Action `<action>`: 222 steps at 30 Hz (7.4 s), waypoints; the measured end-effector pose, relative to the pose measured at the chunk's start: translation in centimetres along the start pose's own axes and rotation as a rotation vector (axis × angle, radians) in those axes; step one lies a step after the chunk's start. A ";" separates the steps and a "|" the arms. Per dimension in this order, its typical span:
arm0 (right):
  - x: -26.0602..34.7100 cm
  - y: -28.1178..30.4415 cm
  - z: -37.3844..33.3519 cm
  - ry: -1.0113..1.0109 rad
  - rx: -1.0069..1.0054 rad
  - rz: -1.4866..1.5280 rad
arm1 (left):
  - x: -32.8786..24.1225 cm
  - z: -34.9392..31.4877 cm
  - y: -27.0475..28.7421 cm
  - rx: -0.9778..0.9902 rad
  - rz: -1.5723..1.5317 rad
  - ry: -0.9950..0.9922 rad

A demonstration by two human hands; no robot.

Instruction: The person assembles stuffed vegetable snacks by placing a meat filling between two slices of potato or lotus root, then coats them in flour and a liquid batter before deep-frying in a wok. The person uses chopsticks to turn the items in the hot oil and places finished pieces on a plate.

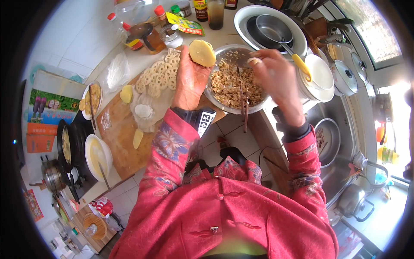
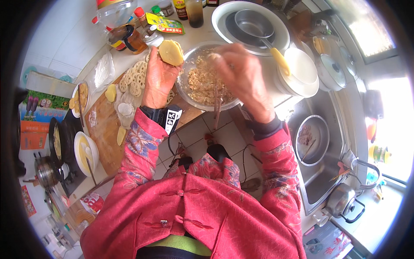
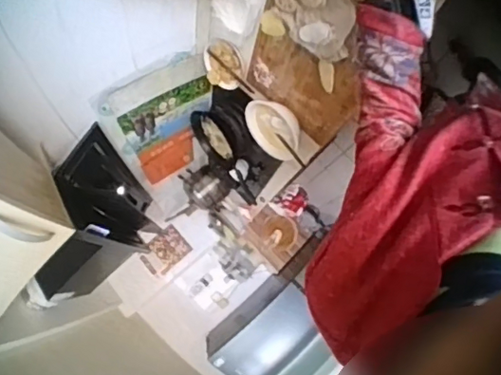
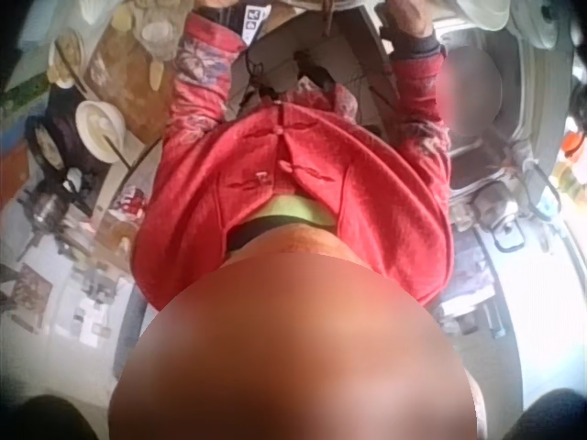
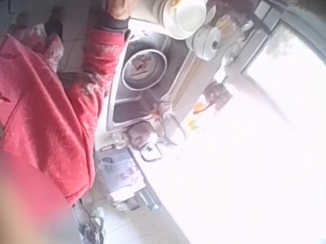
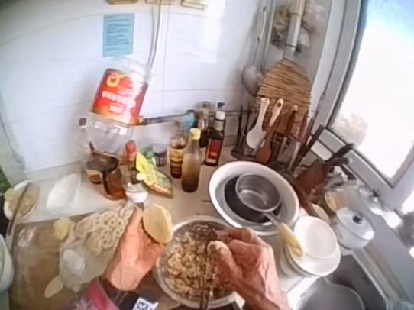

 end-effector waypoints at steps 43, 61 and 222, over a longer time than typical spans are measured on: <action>12.2 -34.8 5.6 -0.437 0.554 0.701 | -15.0 -19.3 18.1 -0.258 -0.006 -0.389; -1.8 -54.2 24.9 -0.204 1.028 0.160 | -12.5 -28.9 30.9 -0.957 0.866 -0.596; 17.1 -65.6 9.6 1.080 0.614 -0.617 | -29.0 -53.5 44.8 -1.228 0.575 -0.671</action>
Point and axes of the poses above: each hand's wrist, its own z-axis towards the middle knuckle, its own y-axis out of the back of the hand, x = y × z, the point moved 2 cm from there along z, towards the middle knuckle, and after that the axes turned 12 degrees about y, right-handed, at the moved point
